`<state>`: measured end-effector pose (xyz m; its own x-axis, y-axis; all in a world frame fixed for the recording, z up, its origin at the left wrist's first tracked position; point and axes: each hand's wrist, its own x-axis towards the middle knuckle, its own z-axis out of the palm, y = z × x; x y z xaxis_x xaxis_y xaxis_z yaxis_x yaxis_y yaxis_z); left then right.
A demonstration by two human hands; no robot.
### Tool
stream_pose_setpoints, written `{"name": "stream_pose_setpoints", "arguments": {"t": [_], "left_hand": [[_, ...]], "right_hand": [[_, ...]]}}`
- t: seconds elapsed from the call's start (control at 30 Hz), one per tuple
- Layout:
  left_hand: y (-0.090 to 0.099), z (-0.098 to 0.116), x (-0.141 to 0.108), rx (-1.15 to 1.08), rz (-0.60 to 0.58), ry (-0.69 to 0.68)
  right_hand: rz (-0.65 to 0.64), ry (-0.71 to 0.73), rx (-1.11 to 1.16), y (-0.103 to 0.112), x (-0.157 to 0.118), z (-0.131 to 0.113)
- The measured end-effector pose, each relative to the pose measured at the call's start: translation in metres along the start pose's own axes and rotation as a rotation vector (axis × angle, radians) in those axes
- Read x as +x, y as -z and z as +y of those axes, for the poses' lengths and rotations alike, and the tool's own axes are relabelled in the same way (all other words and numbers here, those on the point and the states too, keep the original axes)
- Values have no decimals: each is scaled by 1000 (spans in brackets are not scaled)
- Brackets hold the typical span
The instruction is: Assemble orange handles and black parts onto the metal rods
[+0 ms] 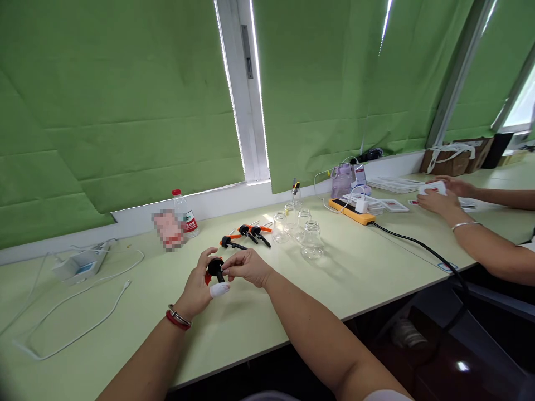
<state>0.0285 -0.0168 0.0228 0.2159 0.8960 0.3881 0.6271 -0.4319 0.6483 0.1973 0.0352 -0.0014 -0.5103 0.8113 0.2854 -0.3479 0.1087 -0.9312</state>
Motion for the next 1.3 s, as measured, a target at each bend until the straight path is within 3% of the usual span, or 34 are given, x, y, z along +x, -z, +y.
{"name": "stream_pose_setpoints", "arguments": {"t": [1.03,1.3], "left_hand": [[-5,2,-3,328,100,-104],[-5,8,-3,368,81,-125]], "right_hand": [[-23,-8,-21,6,1,3],[-18,-32,-13,6,0,0]]}}
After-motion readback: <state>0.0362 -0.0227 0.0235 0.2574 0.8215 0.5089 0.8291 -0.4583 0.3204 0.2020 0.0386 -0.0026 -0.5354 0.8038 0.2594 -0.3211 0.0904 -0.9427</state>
